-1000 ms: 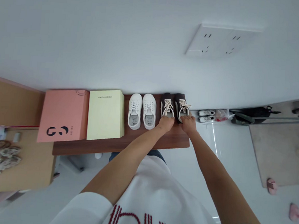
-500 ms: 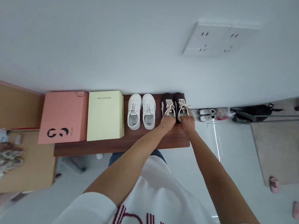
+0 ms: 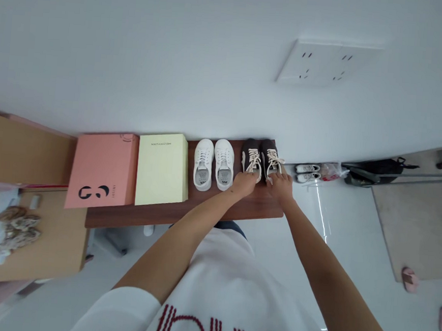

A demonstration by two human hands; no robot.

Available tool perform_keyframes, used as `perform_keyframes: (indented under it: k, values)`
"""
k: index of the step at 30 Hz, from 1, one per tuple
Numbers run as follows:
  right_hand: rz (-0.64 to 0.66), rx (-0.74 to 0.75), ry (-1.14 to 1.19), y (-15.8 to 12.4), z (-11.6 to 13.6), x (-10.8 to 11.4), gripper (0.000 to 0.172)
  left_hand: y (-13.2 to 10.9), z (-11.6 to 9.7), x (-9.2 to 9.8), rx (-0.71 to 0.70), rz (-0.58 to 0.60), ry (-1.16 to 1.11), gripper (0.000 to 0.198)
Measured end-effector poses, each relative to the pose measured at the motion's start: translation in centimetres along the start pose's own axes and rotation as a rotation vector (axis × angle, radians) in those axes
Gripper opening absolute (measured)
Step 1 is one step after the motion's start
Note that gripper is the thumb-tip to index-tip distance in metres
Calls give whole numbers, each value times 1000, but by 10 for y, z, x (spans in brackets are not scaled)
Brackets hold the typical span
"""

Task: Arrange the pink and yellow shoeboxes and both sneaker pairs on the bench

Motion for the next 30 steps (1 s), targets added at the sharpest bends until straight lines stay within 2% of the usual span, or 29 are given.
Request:
perform_keyframes:
  k: [5,10,14,18,21,25,28,30]
  values:
    - [-50,39,52,-9,27,5,28,-21,30,9,89,-58,-148,35]
    - [-80,124,114,-17,65,9,27,-57,69,16,191,-127,-330,37]
    - [-98,180,177,-24,95,11,28,-99,99,13,213,-163,-455,36]
    - [-56,196,236,-37,121,3,30,-155,130,-6,305,-174,-555,34]
    - [69,161,278,-50,138,-11,32,-204,157,-30,445,-129,-588,32]
    - [403,113,319,-69,159,-36,35,-272,202,-63,657,-12,-549,28]
    - [626,144,327,-78,174,-54,35,-313,238,-71,804,-110,-551,32]
    - [666,160,354,-80,185,-61,34,-329,260,-66,859,-251,-565,37]
Point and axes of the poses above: each hand's wrist, its own y-axis towards the middle knuckle, its own x-axis out of the back of the hand, z = x × y, the point moved 3 cm from there along y, towards the middle knuckle, and after that the axes turned 9 degrees about x, right-handed, at the moved point
